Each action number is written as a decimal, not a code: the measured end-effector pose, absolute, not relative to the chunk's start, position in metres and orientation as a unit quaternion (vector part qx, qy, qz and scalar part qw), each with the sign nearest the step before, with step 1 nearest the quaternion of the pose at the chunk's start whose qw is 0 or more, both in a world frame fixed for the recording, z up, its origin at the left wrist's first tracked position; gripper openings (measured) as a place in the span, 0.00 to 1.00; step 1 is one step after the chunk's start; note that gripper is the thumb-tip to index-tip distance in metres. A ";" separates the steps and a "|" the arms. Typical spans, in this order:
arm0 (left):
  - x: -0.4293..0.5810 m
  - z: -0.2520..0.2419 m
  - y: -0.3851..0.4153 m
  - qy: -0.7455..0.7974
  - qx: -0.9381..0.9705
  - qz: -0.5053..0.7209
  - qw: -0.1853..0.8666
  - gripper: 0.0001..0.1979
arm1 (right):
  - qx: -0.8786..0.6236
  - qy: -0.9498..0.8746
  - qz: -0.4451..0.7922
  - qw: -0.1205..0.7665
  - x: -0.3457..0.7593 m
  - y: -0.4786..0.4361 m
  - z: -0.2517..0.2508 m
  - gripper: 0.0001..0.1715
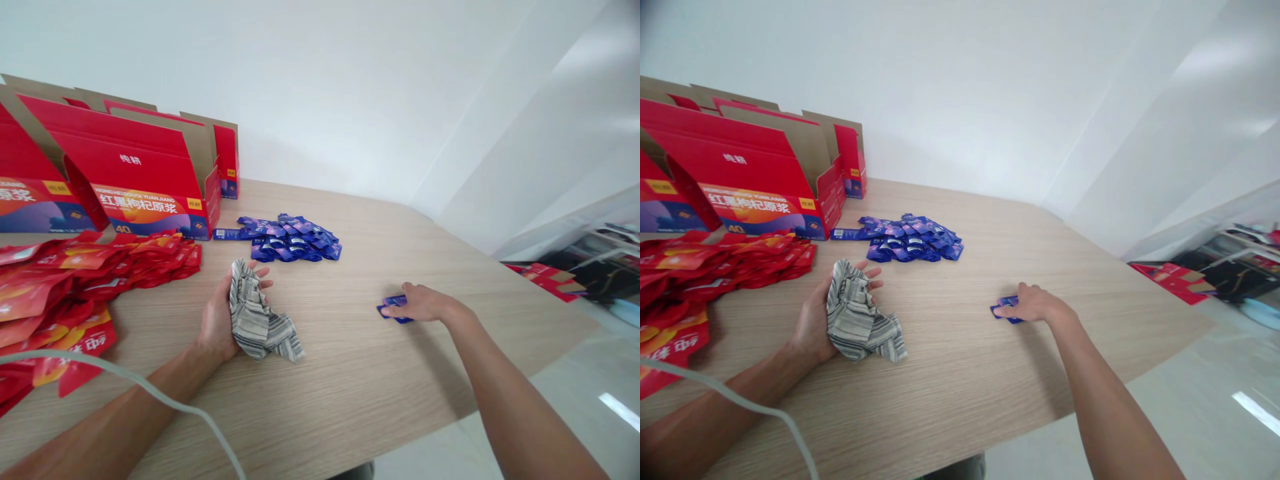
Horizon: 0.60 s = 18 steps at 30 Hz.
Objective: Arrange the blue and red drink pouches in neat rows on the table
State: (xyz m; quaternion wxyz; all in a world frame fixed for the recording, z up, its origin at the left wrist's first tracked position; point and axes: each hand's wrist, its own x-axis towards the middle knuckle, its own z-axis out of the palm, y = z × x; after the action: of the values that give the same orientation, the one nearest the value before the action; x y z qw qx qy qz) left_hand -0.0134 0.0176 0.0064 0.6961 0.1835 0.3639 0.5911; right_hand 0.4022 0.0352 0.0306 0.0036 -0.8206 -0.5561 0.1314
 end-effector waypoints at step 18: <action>-0.012 0.002 0.015 0.330 0.143 0.602 0.713 0.23 | -0.611 -0.558 0.377 0.417 0.312 0.002 0.032 0.40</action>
State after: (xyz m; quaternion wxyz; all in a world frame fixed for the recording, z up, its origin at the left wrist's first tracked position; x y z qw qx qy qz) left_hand -0.0120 0.0154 0.0018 0.7126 0.1434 0.3302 0.6022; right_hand 0.3120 0.0025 0.0322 0.4166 -0.6112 -0.5575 0.3768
